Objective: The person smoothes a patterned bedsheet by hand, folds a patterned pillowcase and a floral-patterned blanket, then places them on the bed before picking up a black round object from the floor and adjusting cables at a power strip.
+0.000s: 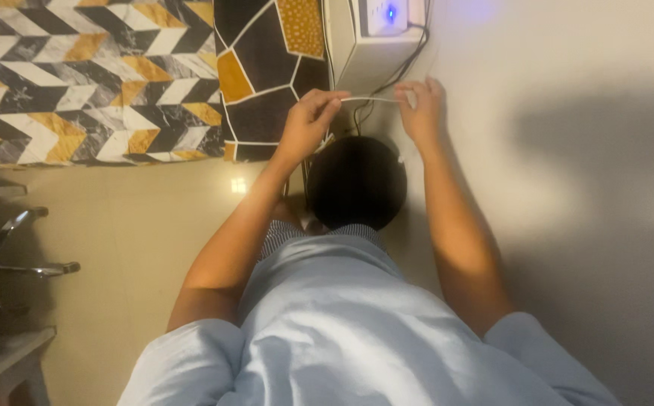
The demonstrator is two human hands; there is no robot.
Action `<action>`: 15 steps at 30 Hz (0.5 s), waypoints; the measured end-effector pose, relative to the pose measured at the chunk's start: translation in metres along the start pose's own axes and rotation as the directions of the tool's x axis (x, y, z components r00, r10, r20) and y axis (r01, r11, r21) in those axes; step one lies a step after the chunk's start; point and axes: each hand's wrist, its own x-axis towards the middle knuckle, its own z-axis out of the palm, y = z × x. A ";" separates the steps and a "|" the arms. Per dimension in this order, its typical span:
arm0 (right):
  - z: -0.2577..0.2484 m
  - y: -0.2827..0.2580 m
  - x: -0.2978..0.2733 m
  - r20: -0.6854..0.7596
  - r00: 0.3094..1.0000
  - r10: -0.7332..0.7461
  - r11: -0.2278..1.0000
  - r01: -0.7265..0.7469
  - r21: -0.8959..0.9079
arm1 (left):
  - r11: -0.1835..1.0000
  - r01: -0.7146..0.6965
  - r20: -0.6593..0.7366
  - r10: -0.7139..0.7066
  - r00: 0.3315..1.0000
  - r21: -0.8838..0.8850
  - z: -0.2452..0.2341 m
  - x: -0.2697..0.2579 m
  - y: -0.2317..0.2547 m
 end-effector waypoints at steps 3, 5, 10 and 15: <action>0.007 0.007 0.014 0.093 0.993 0.079 0.996 -0.081 0.022 | 0.998 0.060 0.026 -0.061 0.998 0.026 0.005 -0.002 -0.025; 0.009 -0.001 0.024 0.129 0.972 0.194 0.979 -0.200 0.038 | 0.996 0.075 0.036 -0.076 0.996 0.049 0.008 0.005 -0.045; -0.005 -0.019 0.048 0.284 0.828 0.484 0.727 -0.561 0.395 | 0.995 0.027 0.053 -0.023 0.998 -0.091 0.008 0.034 -0.086; 0.000 -0.038 0.054 0.280 0.895 0.348 0.562 -0.438 0.701 | 0.879 0.118 -0.010 -0.138 0.990 -0.463 0.006 0.082 -0.060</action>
